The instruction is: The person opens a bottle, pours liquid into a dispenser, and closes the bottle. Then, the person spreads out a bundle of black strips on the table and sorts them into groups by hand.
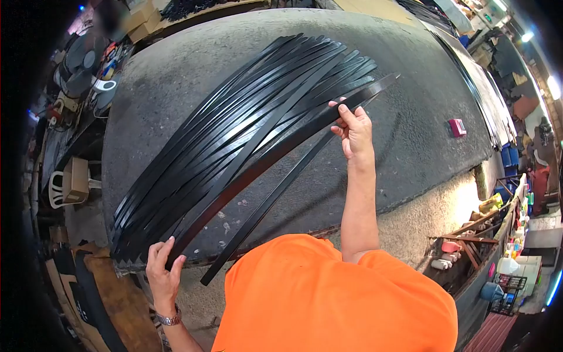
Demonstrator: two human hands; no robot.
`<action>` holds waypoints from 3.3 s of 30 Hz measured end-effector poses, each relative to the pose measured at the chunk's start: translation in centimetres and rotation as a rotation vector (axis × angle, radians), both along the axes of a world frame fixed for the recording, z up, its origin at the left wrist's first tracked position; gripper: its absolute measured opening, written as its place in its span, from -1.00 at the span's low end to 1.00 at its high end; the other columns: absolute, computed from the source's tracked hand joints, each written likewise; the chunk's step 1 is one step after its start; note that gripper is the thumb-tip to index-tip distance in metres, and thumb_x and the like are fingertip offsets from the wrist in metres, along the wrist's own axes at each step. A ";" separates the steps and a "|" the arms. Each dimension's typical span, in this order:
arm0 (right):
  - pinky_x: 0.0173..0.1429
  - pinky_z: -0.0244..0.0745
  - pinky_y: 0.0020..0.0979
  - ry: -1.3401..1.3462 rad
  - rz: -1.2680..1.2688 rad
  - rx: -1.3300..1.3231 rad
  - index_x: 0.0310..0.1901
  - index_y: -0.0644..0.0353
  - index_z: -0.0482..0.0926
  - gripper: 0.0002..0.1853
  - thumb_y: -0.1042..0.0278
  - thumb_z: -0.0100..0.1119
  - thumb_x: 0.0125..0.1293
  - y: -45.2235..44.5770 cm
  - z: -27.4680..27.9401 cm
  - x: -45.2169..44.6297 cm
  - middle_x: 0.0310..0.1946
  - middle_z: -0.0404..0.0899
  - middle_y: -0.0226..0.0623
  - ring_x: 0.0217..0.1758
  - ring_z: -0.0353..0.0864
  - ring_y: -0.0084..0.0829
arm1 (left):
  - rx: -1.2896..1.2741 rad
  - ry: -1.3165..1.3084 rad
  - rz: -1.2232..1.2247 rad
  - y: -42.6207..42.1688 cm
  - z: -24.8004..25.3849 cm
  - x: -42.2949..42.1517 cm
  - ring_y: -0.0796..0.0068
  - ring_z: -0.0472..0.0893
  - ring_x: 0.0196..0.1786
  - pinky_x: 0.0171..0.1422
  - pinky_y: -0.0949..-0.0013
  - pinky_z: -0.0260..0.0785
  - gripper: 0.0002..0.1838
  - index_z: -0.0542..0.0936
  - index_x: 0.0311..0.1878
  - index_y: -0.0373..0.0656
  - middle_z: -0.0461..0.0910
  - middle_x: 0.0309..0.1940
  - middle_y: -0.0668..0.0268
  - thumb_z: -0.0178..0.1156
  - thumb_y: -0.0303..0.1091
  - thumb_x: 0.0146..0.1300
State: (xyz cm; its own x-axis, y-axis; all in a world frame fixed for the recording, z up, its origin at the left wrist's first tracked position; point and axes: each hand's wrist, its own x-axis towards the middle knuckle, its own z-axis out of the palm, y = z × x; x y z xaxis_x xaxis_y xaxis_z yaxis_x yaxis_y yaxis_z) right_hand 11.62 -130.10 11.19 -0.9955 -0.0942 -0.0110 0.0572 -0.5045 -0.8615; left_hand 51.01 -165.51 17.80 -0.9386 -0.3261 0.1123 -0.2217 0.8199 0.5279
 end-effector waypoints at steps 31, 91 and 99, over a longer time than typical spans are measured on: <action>-0.48 0.43 -0.63 0.210 -0.335 0.267 0.02 0.14 0.58 -0.82 0.33 0.25 0.47 8.6 7.8 -6.6 -0.14 0.80 -0.31 -0.47 0.55 -0.71 | 0.117 -0.237 0.032 -1.9 -0.8 3.0 0.22 0.52 -0.29 -0.12 0.22 0.37 -0.40 0.61 0.29 -0.30 0.49 -0.36 0.14 0.43 -0.40 0.14; 0.69 -0.08 0.13 0.122 -0.291 1.915 0.54 0.11 0.29 -0.41 0.14 0.02 0.55 10.5 -17.4 5.9 0.61 0.17 -0.09 0.69 0.06 -0.01 | -0.074 -0.073 -0.066 1.0 -16.7 -11.3 -0.07 0.52 0.14 0.24 0.02 0.42 -0.46 0.56 0.15 -0.31 0.52 0.06 0.02 0.44 -0.14 0.25; 0.65 -0.01 0.17 0.145 -0.309 1.932 0.52 0.13 0.31 -0.39 0.13 0.07 0.52 10.6 -17.6 6.0 0.59 0.21 -0.06 0.66 0.11 0.01 | -0.083 -0.222 -0.093 1.6 -15.9 -12.2 -0.05 0.57 0.06 0.14 -0.01 0.46 -0.50 0.56 0.05 -0.27 0.56 -0.03 0.04 0.48 -0.18 0.16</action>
